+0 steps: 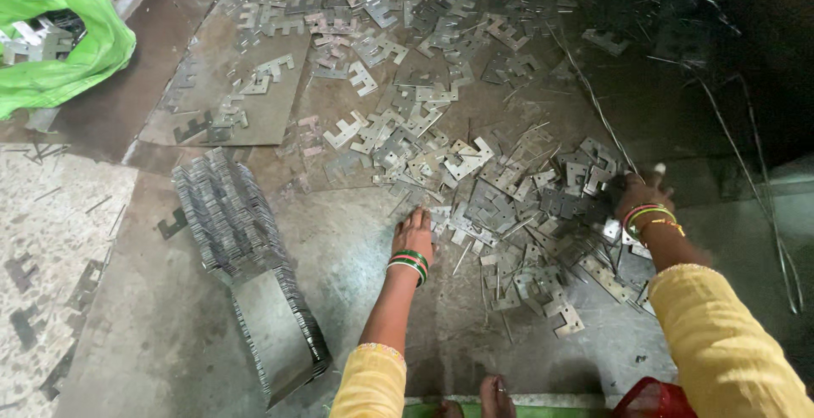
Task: The person picks up metal transformer laminations from the floor by hand and sorts them, stacking specific components into a metal tray and arranging other loose pieces into a pile.
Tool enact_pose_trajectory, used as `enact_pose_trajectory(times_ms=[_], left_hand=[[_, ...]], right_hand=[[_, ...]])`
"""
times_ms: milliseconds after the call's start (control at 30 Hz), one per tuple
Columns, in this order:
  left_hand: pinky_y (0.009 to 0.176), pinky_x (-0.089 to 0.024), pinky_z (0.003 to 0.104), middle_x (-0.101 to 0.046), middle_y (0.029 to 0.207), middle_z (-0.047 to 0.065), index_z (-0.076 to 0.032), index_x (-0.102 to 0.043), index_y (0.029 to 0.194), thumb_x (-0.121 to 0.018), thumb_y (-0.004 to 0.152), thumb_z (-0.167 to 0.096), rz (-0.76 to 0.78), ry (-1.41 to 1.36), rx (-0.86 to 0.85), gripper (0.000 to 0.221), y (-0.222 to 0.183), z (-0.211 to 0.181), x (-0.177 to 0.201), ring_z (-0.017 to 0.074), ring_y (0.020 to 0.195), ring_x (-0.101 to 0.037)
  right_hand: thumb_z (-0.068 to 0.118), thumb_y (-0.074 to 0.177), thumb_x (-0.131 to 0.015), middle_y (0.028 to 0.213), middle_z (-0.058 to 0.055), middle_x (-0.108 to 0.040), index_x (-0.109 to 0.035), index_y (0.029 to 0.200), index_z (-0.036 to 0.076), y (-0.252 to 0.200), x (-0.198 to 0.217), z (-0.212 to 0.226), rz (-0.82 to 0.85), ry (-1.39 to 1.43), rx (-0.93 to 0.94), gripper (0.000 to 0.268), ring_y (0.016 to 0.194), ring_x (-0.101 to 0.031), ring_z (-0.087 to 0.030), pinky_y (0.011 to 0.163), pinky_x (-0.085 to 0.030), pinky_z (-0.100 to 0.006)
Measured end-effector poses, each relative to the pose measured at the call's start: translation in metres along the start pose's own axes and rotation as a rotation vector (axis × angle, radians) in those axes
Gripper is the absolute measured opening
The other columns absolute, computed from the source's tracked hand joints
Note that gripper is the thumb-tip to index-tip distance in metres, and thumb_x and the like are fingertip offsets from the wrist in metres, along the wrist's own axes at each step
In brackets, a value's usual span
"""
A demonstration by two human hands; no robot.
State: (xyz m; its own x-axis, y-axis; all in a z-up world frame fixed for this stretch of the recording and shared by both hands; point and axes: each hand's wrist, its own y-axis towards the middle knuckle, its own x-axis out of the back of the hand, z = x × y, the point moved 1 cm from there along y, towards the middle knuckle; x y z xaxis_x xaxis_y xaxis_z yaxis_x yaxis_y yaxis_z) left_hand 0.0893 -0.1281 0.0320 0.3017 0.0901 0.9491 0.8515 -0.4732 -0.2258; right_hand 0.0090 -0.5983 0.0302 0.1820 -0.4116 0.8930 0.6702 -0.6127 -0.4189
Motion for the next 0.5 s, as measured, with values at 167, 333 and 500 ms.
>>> enact_pose_trajectory(times_ms=[167, 333, 500], left_hand=[[0.118, -0.029, 0.045, -0.032, 0.159, 0.013, -0.002, -0.036, 0.15, -0.079, 0.083, -0.023, 0.017, -0.052, 0.023, 0.082, -0.023, -0.009, 0.007, 0.0308, 0.145, -0.034], [0.119, -0.033, 0.044, -0.042, 0.155, 0.013, -0.003, -0.045, 0.147, -0.077, 0.084, -0.019, -0.071, -0.026, 0.028, 0.071, -0.054, -0.01, 0.002, 0.0302, 0.141, -0.042], [0.116, -0.035, 0.044, -0.043, 0.154, 0.013, -0.005, -0.048, 0.145, -0.078, 0.082, -0.018, -0.069, -0.001, 0.044, 0.071, -0.073, -0.008, -0.003, 0.0302, 0.139, -0.043]], right_hand=[[0.011, 0.094, -0.058, 0.162, -0.021, -0.035, -0.037, 0.158, 0.015, 0.003, -0.029, -0.004, -0.281, -0.212, 0.259, 0.068, 0.139, -0.047, -0.045, 0.109, -0.046, -0.054], [0.019, 0.089, -0.065, 0.131, -0.023, -0.069, -0.036, 0.157, 0.006, 0.008, -0.053, 0.009, -0.023, -0.336, 0.218, 0.075, 0.12, -0.069, -0.038, 0.1, -0.057, -0.047], [0.014, 0.083, -0.063, 0.122, -0.023, -0.068, -0.049, 0.139, 0.002, -0.02, -0.094, 0.054, -0.184, -0.28, 0.435, 0.059, 0.108, -0.07, -0.038, 0.086, -0.061, -0.047]])
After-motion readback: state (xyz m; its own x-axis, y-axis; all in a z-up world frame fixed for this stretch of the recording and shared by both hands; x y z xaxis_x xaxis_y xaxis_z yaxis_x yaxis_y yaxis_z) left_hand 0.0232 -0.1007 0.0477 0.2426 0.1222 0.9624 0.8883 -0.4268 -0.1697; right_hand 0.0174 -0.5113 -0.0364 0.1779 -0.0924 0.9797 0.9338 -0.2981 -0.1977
